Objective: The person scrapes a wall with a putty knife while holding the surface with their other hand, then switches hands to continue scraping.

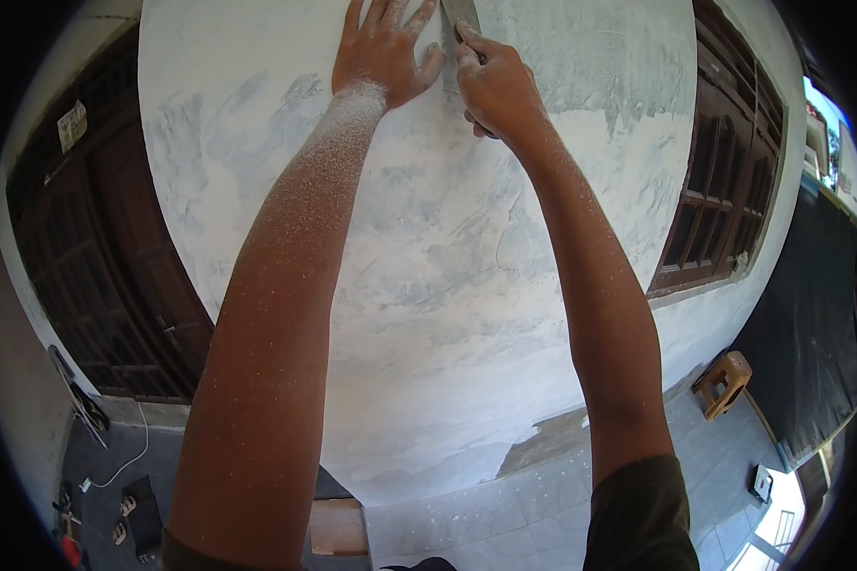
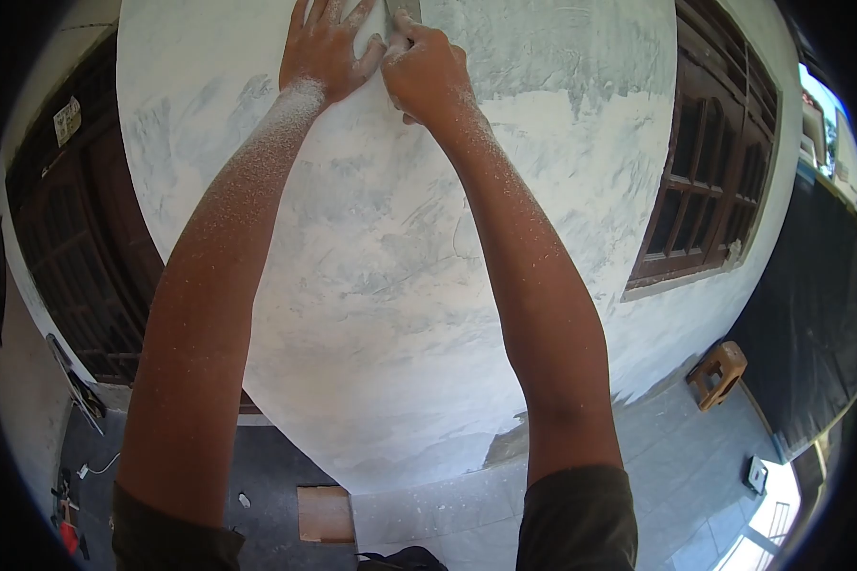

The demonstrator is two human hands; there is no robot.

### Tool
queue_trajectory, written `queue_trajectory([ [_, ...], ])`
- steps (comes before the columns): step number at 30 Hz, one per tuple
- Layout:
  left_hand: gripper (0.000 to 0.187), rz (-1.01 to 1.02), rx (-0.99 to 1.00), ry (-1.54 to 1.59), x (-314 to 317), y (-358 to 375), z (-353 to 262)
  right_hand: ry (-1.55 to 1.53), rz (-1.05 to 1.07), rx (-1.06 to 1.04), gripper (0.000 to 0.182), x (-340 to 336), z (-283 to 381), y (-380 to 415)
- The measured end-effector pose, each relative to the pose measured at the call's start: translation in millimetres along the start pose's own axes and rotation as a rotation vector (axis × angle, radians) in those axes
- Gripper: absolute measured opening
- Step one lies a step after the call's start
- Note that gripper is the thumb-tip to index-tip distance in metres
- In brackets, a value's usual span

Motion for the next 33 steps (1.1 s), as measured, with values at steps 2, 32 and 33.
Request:
queue_trajectory([
  [2, 0.076, 0.097, -0.043, -0.026, 3.1, -0.6, 1.2, -0.007, -0.004, 0.006, 0.046, -0.7, 2.4, -0.3],
  [32, 0.075, -0.005, -0.017, 0.025, 2.2, -0.8, 2.5, 0.030, 0.010, 0.008, 0.047, 2.6, 3.0, 1.0],
  [33, 0.075, -0.004, -0.018, 0.026, 1.6, 0.3, 2.0, 0.032, 0.009, 0.010, 0.047, 2.2, 3.8, 3.2],
])
Point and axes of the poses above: each hand's wrist, its own y-axis away from the middle knuckle, its own x-axis out of the palm, z = x × y, the point moved 7 cm from there along -y, towards the middle knuckle, and after that the axes turned 5 degrees about z, right-handed, at the moved point
